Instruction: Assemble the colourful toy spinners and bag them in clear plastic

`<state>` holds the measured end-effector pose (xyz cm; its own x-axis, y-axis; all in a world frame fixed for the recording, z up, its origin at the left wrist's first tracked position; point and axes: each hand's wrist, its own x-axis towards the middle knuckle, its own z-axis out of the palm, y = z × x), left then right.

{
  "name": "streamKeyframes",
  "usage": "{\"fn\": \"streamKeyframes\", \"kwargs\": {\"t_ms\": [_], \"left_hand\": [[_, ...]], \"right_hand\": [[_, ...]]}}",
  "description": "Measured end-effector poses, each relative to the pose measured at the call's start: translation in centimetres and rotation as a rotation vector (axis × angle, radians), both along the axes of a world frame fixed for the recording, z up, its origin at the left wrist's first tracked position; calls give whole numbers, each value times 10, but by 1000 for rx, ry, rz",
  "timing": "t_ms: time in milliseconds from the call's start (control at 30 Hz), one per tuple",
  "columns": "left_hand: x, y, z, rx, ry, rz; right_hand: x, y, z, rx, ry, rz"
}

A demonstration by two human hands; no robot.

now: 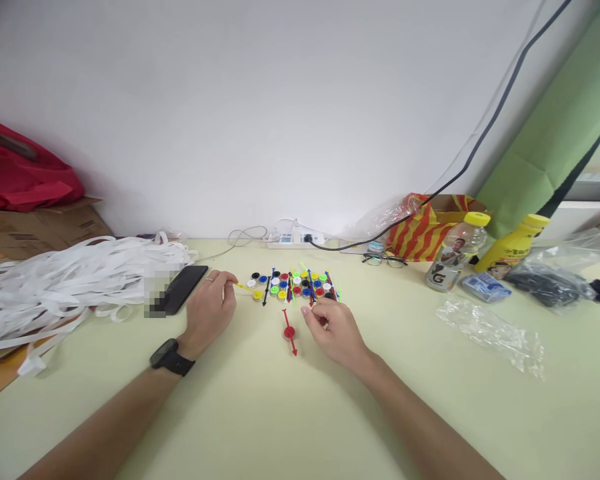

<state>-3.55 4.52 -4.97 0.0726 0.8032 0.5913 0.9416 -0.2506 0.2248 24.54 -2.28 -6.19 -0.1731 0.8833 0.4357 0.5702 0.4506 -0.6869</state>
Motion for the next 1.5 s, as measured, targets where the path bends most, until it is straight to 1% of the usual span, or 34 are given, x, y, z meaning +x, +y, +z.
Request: {"fn": "streamKeyframes", "kwargs": {"t_ms": [133,267,367,433,633,800,867,933,1067,1133,1233,1333,1500], "left_hand": [[1,-3,4,-21,-11,-11],[3,-6,7,-50,-10,-26],[5,-7,7,-80,-12,-53],[6,-8,5,-110,-31,-83],[14,-13,-2,-201,-140,-257],[24,-23,-1,-214,-251,-412],[26,-27,0,-210,-268,-474],[28,-29,0,-192,-268,-512],[30,-32,0,-151,-259,-533],[30,-32,0,-137,-256,-536],[31,-33,0,-123,-263,-540],[31,-34,0,-120,-285,-550],[32,-35,-1,-164,-325,-601]], "right_hand": [[-2,-6,4,16,-60,61],[-9,-15,7,69,-156,215],[-15,-19,5,93,-234,291],[-18,-19,3,105,-280,307],[-10,-15,0,164,-428,235],[-1,-11,6,219,-624,84],[2,-9,9,184,-697,38],[6,-7,12,109,-757,14],[14,-1,18,-67,-858,-92],[17,2,20,-121,-895,-134],[21,3,22,-140,-891,-136],[24,2,24,-157,-854,-102],[31,1,29,-200,-825,-78]]}}
